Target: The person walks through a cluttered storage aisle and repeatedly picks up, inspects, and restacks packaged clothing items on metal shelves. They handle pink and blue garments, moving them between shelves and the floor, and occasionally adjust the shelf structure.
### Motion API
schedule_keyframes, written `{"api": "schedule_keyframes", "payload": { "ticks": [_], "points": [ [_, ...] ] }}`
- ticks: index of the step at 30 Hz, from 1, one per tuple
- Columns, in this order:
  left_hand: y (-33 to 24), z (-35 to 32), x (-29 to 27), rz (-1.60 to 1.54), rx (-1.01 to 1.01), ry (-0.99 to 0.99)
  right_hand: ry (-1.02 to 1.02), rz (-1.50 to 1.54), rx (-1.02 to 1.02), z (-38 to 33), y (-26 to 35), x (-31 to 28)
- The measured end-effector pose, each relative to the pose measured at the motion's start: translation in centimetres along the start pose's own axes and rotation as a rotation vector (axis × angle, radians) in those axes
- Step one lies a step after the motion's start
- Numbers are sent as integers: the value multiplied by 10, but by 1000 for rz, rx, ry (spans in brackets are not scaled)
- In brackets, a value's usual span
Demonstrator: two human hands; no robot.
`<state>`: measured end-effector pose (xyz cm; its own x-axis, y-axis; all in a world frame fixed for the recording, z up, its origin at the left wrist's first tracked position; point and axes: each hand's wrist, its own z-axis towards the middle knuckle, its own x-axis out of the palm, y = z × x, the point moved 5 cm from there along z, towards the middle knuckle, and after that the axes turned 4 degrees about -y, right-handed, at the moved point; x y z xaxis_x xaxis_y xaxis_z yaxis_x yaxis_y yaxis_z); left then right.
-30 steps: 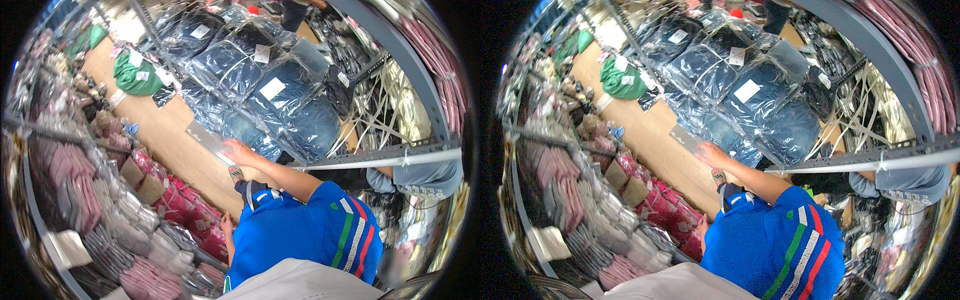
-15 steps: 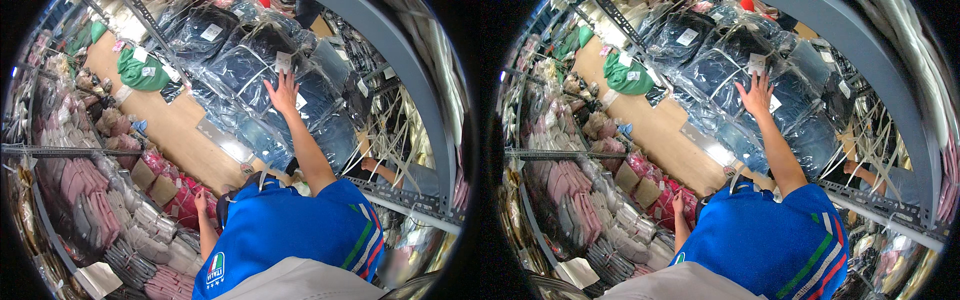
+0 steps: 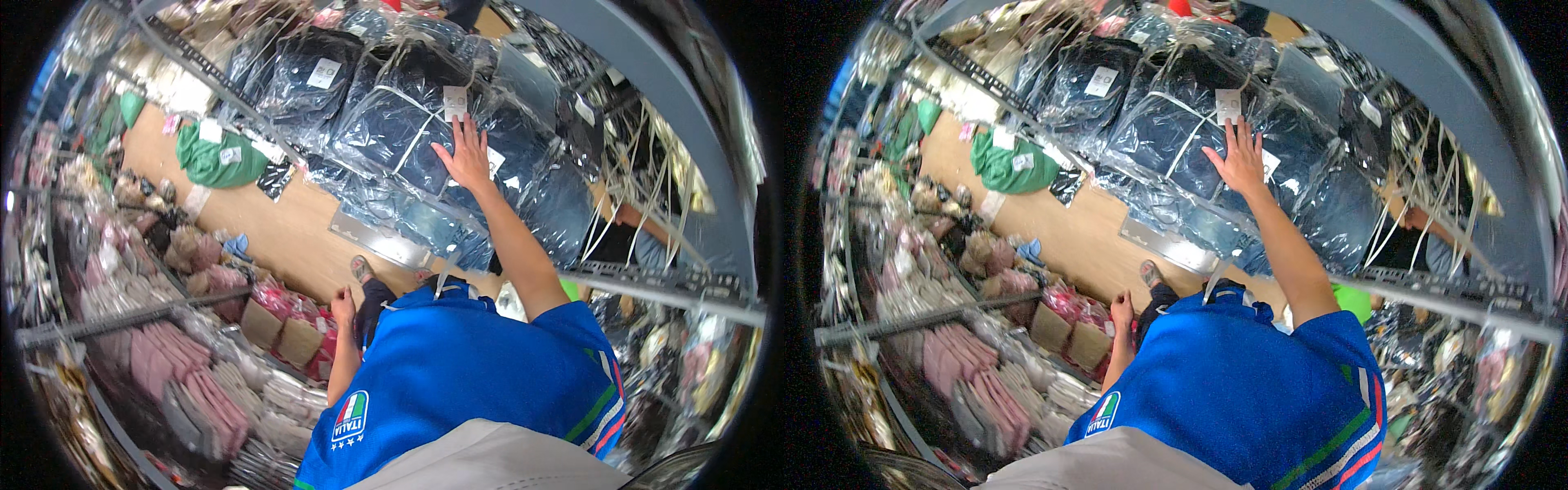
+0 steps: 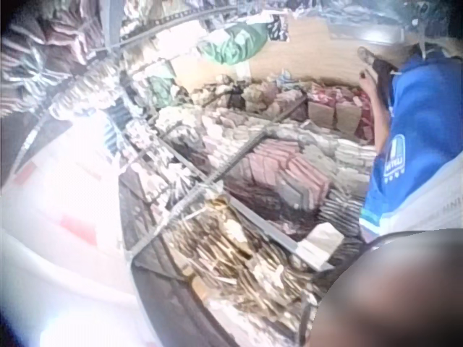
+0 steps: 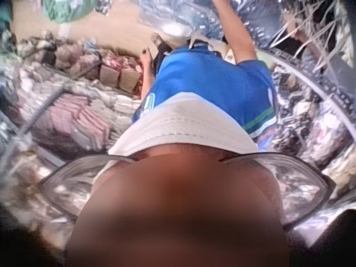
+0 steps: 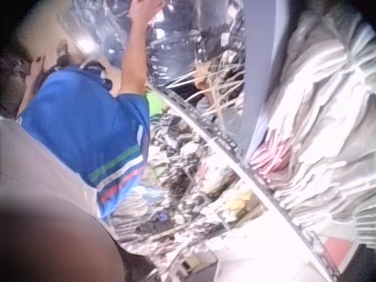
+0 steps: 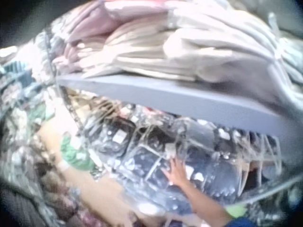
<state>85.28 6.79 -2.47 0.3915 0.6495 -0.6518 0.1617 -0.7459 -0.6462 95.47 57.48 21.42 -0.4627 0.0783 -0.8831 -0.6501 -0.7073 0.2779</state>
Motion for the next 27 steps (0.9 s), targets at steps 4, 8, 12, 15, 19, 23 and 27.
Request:
{"api": "schedule_keyframes", "payload": {
  "ticks": [4, 8, 12, 15, 19, 23, 27],
  "points": [
    [-114, 62, -10, -89, 217, 148, 8, -33, 15, 0, 5, 1],
    [-271, 70, -31, -79, 633, 195, -31, -110, 57, -6, 5, -2],
    [-396, 56, -49, -205, 1005, 256, -126, -127, 173, -24, 31, -20],
    [-474, 34, -51, -140, 1300, 139, -177, -86, 224, -61, 51, -42],
    [-543, 25, -21, -67, 1572, 107, -194, -93, 357, -109, 37, -60],
    [-578, 36, 24, 255, 1759, 149, -241, 12, 496, -154, 13, -75],
    [-574, 68, 57, 528, 1682, 312, -287, 154, 643, -199, 7, -76]
  ]
}}
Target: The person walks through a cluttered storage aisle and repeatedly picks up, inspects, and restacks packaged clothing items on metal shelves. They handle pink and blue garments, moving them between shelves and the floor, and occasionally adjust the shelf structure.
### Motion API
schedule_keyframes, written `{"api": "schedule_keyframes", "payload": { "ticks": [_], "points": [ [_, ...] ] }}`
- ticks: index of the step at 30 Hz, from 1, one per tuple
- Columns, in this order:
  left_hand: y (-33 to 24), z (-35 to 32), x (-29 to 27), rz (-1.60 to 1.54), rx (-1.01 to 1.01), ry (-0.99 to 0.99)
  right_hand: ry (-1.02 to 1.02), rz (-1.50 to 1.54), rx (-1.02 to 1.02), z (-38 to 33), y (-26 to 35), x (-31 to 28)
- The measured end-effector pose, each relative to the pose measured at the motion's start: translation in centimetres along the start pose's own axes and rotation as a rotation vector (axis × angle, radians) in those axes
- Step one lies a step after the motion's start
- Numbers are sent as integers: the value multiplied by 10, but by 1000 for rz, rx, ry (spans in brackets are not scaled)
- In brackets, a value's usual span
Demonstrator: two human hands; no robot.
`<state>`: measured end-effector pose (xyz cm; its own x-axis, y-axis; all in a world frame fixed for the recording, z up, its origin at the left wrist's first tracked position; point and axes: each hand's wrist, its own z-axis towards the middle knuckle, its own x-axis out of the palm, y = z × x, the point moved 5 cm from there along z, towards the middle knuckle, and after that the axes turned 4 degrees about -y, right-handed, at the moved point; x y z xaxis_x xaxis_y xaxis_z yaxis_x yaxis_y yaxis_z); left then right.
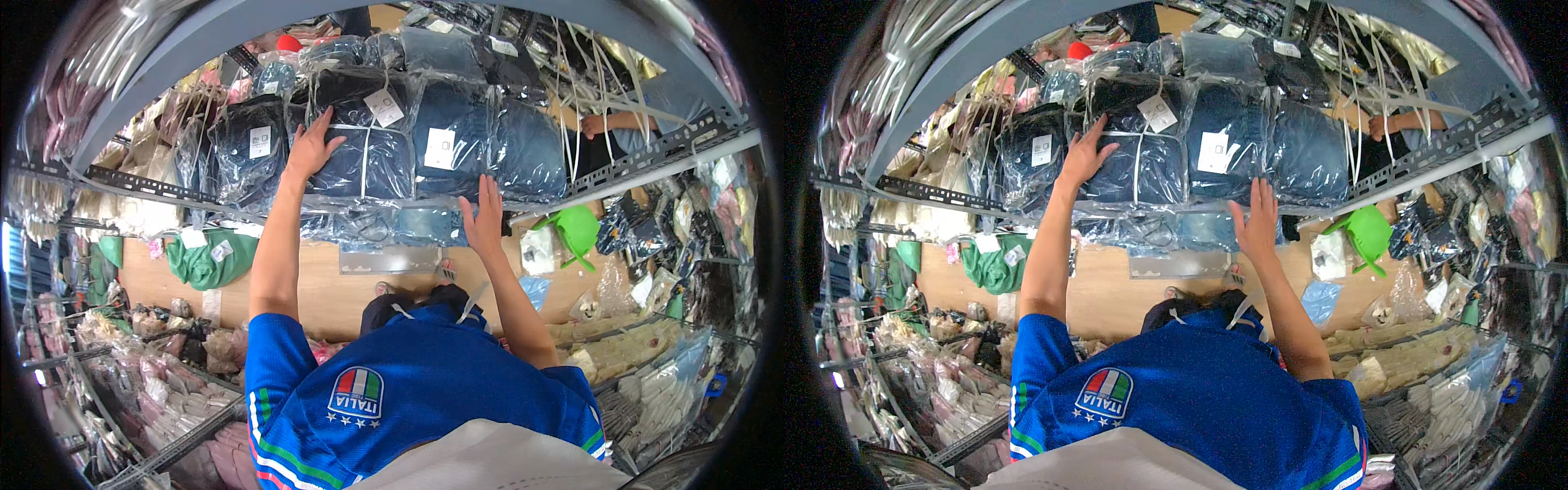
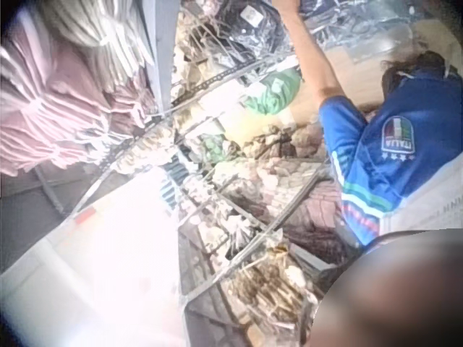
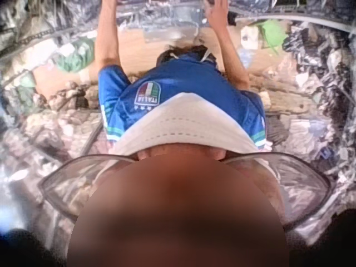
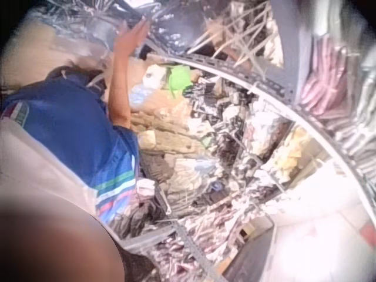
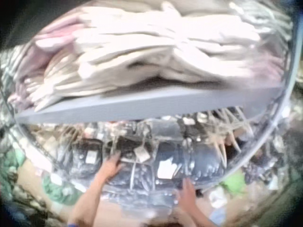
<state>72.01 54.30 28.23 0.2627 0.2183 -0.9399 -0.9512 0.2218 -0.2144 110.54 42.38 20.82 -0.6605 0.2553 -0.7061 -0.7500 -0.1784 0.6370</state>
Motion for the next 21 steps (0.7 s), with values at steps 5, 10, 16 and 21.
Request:
{"api": "schedule_keyframes", "payload": {
  "ticks": [5, 10, 16, 21],
  "points": [
    [12, 7, 5, 8, -109, 118, 65, 50, 125, -45, -21, 6],
    [26, 1, 11, -89, -92, 56, -6, 68, 180, -72, -33, -1],
    [39, -6, 16, -366, -68, 26, -193, -17, 347, -89, -34, -19],
    [51, -15, 20, -455, 21, -54, -257, -8, 442, -109, -20, -17]
  ]
}}
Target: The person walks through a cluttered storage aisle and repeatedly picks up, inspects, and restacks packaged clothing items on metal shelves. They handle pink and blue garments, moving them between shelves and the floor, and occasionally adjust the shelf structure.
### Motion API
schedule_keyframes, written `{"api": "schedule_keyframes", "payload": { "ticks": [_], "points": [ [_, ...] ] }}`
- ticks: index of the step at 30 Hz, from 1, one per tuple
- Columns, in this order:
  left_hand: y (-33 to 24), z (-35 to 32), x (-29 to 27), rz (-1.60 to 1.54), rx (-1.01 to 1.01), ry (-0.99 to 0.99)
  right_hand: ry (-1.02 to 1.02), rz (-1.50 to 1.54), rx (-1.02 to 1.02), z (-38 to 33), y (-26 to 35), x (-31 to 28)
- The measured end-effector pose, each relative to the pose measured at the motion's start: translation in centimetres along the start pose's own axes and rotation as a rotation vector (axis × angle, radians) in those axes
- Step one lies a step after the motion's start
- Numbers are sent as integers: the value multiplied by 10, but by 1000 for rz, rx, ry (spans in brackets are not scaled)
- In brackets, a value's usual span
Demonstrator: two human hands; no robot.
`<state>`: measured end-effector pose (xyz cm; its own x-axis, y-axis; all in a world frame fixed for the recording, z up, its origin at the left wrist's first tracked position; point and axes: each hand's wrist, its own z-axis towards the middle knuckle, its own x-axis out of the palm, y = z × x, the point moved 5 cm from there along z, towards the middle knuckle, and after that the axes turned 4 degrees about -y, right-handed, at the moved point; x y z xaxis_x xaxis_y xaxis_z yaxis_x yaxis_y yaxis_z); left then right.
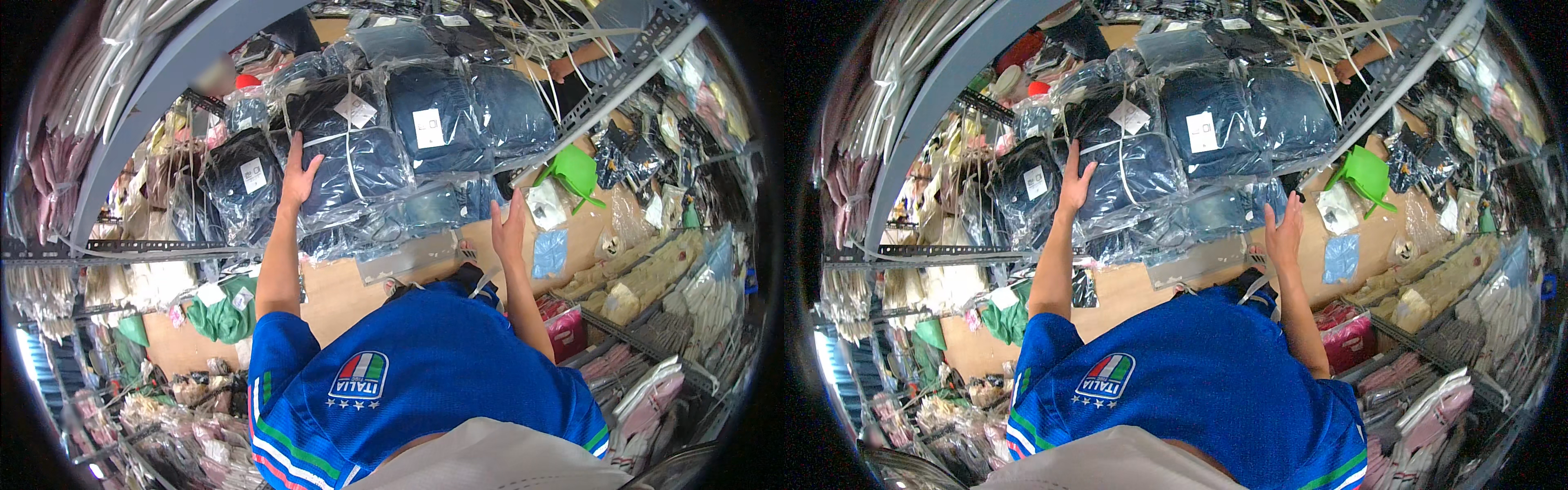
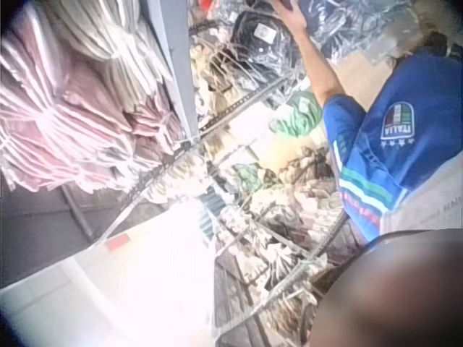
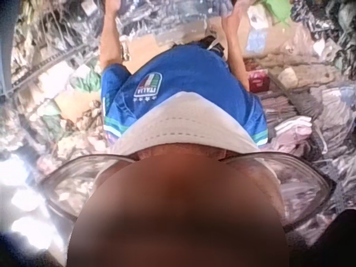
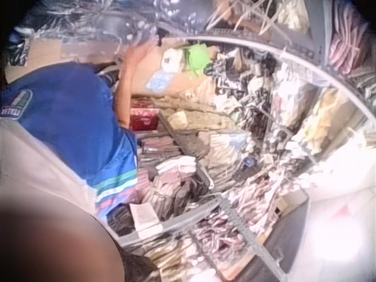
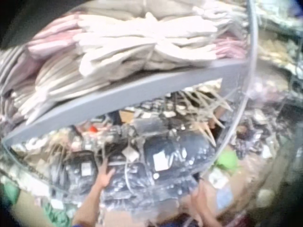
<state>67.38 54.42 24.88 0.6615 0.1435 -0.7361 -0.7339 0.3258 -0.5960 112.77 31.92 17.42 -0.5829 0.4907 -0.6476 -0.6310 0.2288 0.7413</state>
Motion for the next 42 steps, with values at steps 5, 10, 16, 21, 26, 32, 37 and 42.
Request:
{"api": "schedule_keyframes", "payload": {
  "ticks": [5, 10, 16, 21, 26, 32, 37, 42],
  "points": [
    [2, 10, -13, 191, 53, 185, -29, -12, 73, -13, -13, -3],
    [-26, 58, -37, 174, -2, -142, 41, -73, -54, 0, 3, 6],
    [-27, 31, 7, 477, 2, 49, 62, -25, -140, 19, 37, 21],
    [3, 29, 10, 306, -55, 62, 111, 3, -114, 9, 26, 30],
    [9, 30, 16, 248, -74, 69, 104, -53, -53, -7, -1, 19],
    [12, 52, 10, 197, -165, 216, 136, -86, -21, -7, -13, 11],
    [-53, 92, 12, 353, 142, 14, 131, -132, -92, 0, -6, 19],
    [-85, 115, 59, 438, 276, 159, 158, -86, -100, 6, 9, 20]
  ]
}}
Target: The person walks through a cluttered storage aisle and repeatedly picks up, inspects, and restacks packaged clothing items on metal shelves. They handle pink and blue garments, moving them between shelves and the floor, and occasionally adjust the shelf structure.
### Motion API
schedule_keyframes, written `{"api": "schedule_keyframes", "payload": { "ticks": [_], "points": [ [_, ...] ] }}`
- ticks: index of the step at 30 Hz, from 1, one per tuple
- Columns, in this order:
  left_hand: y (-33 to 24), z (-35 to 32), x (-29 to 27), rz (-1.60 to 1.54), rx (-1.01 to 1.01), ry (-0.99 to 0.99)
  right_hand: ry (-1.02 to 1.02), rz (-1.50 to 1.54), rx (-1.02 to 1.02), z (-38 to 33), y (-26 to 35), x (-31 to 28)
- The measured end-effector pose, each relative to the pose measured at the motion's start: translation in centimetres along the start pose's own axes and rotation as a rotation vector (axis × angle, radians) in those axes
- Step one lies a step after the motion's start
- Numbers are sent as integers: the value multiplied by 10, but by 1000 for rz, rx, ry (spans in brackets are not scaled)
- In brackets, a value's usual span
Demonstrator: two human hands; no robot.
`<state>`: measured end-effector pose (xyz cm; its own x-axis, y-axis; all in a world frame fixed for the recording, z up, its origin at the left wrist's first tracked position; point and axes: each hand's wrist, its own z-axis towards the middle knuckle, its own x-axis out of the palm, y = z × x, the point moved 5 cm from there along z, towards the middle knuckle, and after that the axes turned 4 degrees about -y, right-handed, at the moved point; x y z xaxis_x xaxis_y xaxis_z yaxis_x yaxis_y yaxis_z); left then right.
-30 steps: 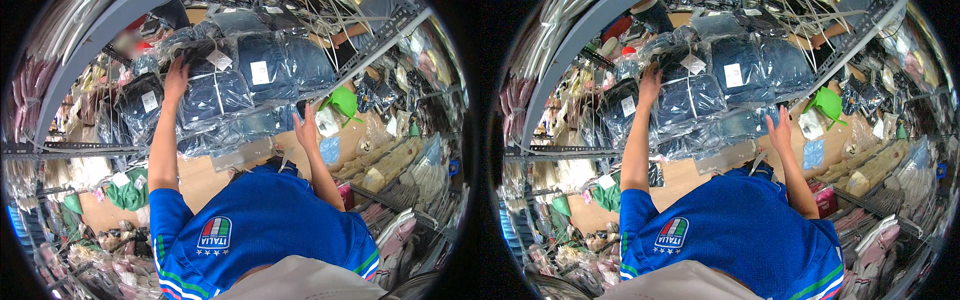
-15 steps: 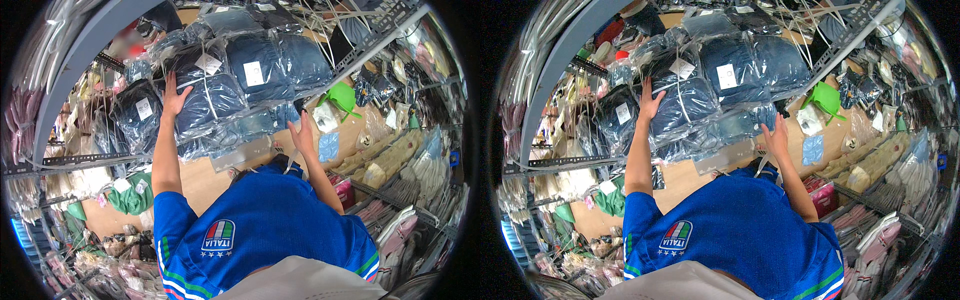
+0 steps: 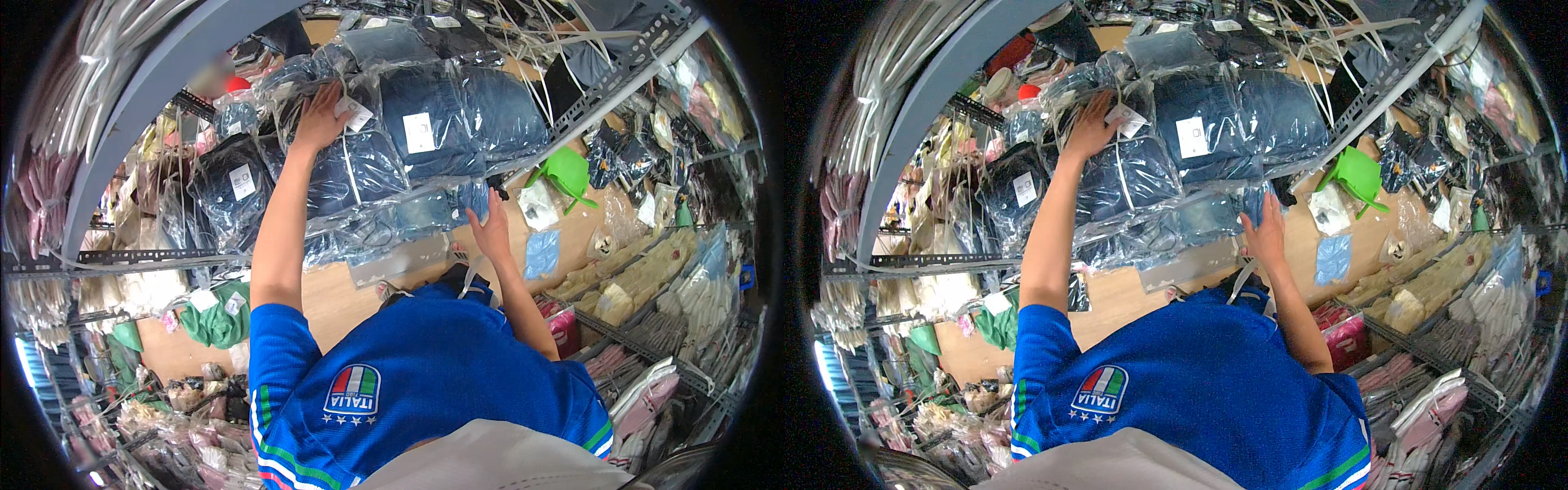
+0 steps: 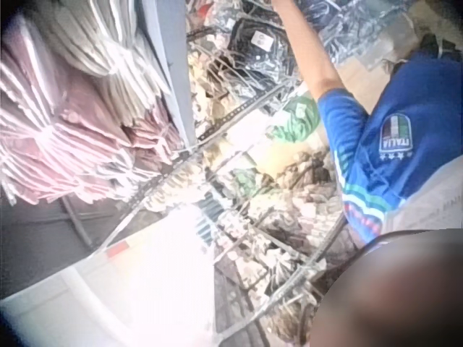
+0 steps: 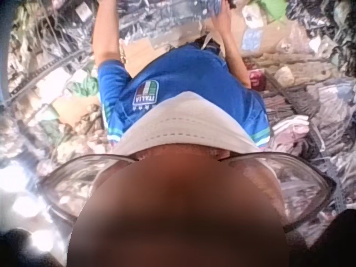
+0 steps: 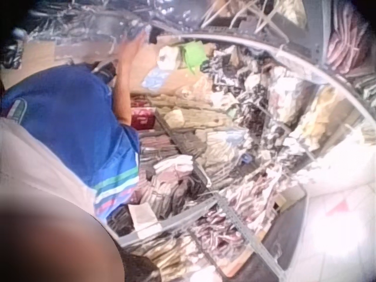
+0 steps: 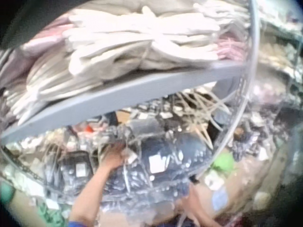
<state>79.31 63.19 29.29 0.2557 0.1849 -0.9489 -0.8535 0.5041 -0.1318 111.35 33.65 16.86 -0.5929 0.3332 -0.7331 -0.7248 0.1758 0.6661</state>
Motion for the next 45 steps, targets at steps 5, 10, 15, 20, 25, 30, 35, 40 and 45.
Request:
{"api": "schedule_keyframes", "payload": {
  "ticks": [5, 10, 15, 20, 25, 30, 35, 40, 45],
  "points": [
    [3, 14, 27, 182, -127, 190, 13, 3, 77, -6, -15, -14],
    [-3, 31, 38, 248, -154, 137, -25, -42, 172, -20, -59, -32],
    [6, 41, 54, 253, -218, 190, -35, -55, 228, -28, -74, -53],
    [-3, 43, 56, 273, -194, 203, -20, -47, 239, -28, -90, -54],
    [-4, 32, 59, 261, -239, 244, -29, 42, 232, -22, -92, -44],
    [-9, 22, 57, 215, -306, 337, -11, 81, 213, -26, -99, -35],
    [-22, 10, 54, 205, -318, 406, -1, 128, 198, -31, -104, -31],
    [-39, -13, 45, 176, -301, 440, 0, 101, 131, -31, -105, -32],
    [-50, -42, 38, 197, -248, 343, 7, 93, 58, -29, -89, -26]
  ]
}}
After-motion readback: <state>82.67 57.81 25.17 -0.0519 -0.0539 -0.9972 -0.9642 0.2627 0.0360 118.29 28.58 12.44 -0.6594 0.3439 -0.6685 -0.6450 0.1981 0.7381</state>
